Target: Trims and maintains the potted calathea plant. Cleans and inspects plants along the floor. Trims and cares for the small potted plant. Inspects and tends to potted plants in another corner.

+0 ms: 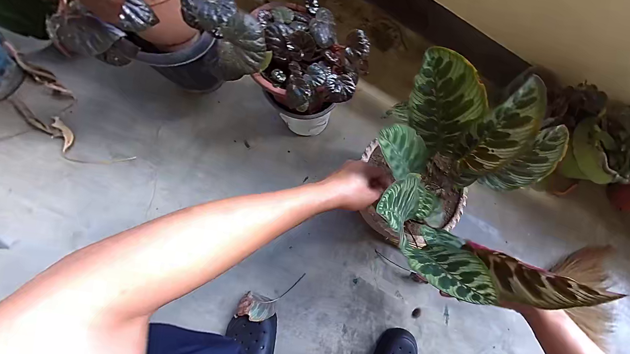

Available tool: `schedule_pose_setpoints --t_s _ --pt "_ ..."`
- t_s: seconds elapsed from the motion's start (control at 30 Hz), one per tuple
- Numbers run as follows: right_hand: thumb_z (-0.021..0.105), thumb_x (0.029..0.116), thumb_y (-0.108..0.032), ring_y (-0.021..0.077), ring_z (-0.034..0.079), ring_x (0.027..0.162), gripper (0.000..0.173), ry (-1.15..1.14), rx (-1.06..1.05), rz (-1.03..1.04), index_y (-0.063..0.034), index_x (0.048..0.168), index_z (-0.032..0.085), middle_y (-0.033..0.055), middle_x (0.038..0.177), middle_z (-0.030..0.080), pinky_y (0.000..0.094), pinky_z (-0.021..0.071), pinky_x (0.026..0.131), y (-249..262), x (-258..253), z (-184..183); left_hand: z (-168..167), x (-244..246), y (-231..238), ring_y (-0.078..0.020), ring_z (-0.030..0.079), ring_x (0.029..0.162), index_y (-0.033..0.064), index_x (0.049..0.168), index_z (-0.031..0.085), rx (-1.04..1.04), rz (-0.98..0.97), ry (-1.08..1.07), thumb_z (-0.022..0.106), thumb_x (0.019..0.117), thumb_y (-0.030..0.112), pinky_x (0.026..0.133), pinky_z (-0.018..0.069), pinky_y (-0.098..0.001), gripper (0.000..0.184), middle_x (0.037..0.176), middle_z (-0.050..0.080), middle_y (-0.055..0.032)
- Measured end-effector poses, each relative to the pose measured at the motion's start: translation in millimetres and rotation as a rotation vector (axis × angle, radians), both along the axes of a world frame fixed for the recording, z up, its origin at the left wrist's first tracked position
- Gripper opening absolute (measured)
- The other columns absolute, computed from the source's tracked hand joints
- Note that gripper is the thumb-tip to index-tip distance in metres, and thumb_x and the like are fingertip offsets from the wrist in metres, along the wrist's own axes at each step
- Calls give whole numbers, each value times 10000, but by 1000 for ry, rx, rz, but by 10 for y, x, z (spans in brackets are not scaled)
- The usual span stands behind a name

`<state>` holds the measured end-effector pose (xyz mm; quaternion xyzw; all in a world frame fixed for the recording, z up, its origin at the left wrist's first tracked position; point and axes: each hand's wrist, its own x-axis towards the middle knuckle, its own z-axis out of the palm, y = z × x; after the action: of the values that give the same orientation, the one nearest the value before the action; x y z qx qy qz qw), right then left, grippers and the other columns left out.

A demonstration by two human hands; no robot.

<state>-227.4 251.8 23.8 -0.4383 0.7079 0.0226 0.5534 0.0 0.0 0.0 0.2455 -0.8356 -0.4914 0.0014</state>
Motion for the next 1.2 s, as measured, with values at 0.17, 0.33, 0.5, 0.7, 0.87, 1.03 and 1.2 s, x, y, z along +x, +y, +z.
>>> schedule_pose_setpoints --t_s 0.17,0.33,0.5,0.7,0.87,1.03,1.2 --pt "776 896 -462 24 617 555 392 -373 59 34 -95 985 671 -73 680 657 203 546 559 -9 240 -564 -313 -509 -155 -397 552 1296 36 1336 578 -217 110 63 731 898 170 1057 467 -583 483 1332 607 -211" --pt "566 1019 -267 -6 582 562 126 -661 -74 -451 -163 1007 636 -95 691 655 156 469 528 -477 959 -390 -331 -642 -199 -377 625 1220 139 1432 543 -43 117 4 684 960 285 1008 451 -675 514 1256 688 -169" --pt "217 1132 -425 58 566 571 498 -644 -89 -883 -100 1056 587 -11 702 638 196 469 549 -820 976 -374 -233 -604 -305 -366 661 1120 36 1047 718 -148 7 -142 635 962 150 933 521 -597 165 1103 709 -179" --pt "238 1094 -583 51 504 489 631 -555 7 -1010 -78 991 603 9 656 609 176 402 468 -982 889 -391 -240 -362 -378 -350 669 1111 39 1110 738 -92 -13 -156 634 983 164 963 515 -586 206 1109 717 -172" --pt "272 1093 -574 16 440 442 613 -581 0 -1000 -88 920 602 -30 602 542 141 371 439 -1041 857 -479 -184 -232 -396 -304 677 1092 47 1124 739 -24 -45 -115 631 1005 174 979 512 -541 205 1103 727 -142" --pt "324 1106 -514 10 401 414 553 -531 -64 -978 -87 889 600 -38 574 503 136 357 415 -1083 865 -518 -197 -221 -365 -304 683 1059 43 1103 737 -31 -71 -99 652 995 197 953 523 -539 206 1076 726 -144" --pt "433 1111 -392 -10 374 405 389 -491 -135 -874 -131 857 571 -75 551 452 126 345 415 -993 893 -550 -119 -188 -338 -299 681 1040 30 1094 733 -41 -106 -63 644 1004 171 956 513 -526 190 1060 722 -149"
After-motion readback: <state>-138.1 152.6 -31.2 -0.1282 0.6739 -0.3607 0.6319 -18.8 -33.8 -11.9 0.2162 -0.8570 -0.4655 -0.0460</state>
